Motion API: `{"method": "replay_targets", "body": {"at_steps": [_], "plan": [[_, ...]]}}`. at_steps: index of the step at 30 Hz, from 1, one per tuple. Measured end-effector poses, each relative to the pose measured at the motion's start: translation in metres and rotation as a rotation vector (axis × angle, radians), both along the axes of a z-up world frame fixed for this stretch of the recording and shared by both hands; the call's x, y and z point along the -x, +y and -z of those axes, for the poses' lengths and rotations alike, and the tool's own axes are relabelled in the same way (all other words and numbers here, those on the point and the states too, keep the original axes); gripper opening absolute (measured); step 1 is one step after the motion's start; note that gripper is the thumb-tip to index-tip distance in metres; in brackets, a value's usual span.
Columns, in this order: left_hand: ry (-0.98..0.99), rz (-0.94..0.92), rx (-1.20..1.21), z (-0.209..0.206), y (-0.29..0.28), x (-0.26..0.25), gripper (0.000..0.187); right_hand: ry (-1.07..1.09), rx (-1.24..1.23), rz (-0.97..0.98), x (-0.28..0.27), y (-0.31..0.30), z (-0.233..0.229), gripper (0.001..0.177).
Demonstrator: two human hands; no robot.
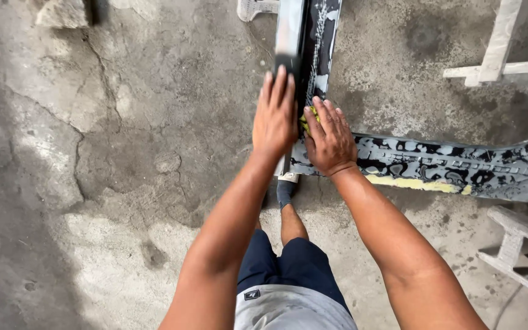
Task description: The person scrubs a large, rectangular metal frame with a black sponge and a yellow cloth. They dip the sponge and cloth into a green bucket of water to rinse them before continuing to scrub the frame's edges and surface.
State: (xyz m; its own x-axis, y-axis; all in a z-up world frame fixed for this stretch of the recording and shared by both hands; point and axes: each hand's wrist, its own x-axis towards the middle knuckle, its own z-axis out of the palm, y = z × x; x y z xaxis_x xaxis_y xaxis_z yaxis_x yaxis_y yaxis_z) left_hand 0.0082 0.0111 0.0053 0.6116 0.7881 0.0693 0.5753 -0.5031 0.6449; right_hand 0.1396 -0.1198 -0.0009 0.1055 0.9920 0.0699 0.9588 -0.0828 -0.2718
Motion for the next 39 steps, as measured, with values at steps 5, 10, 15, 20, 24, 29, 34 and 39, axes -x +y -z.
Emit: {"method": "replay_targets", "body": {"at_steps": [5,10,15,20,24,29,34,39], "plan": [[0.013,0.074,0.068,-0.012,-0.119,0.087,0.053,0.061,0.031,0.010,0.003,0.001,-0.008,0.060],[0.014,0.040,0.061,0.001,-0.103,0.073,0.049,0.046,-0.001,0.006,0.001,0.003,-0.006,0.059],[-0.044,-0.088,-0.067,0.030,0.007,-0.009,0.043,0.019,0.058,0.008,0.003,0.005,-0.014,0.062],[-0.137,-0.296,0.148,0.024,0.028,-0.025,0.026,-0.008,0.013,0.014,0.004,0.001,-0.003,0.056],[-0.213,-0.313,0.137,0.006,0.006,-0.005,0.026,-0.022,0.007,0.012,0.004,0.002,-0.003,0.054],[-0.206,-0.221,0.171,-0.014,-0.085,0.061,0.032,0.048,0.010,0.008,0.001,0.001,-0.010,0.058],[-0.118,-0.183,0.301,-0.013,-0.096,0.060,0.038,0.059,0.004,0.006,0.001,0.002,-0.009,0.058],[-0.186,-0.206,0.076,-0.009,-0.017,-0.004,0.035,0.025,0.038,0.012,0.002,0.003,-0.005,0.060]]}}
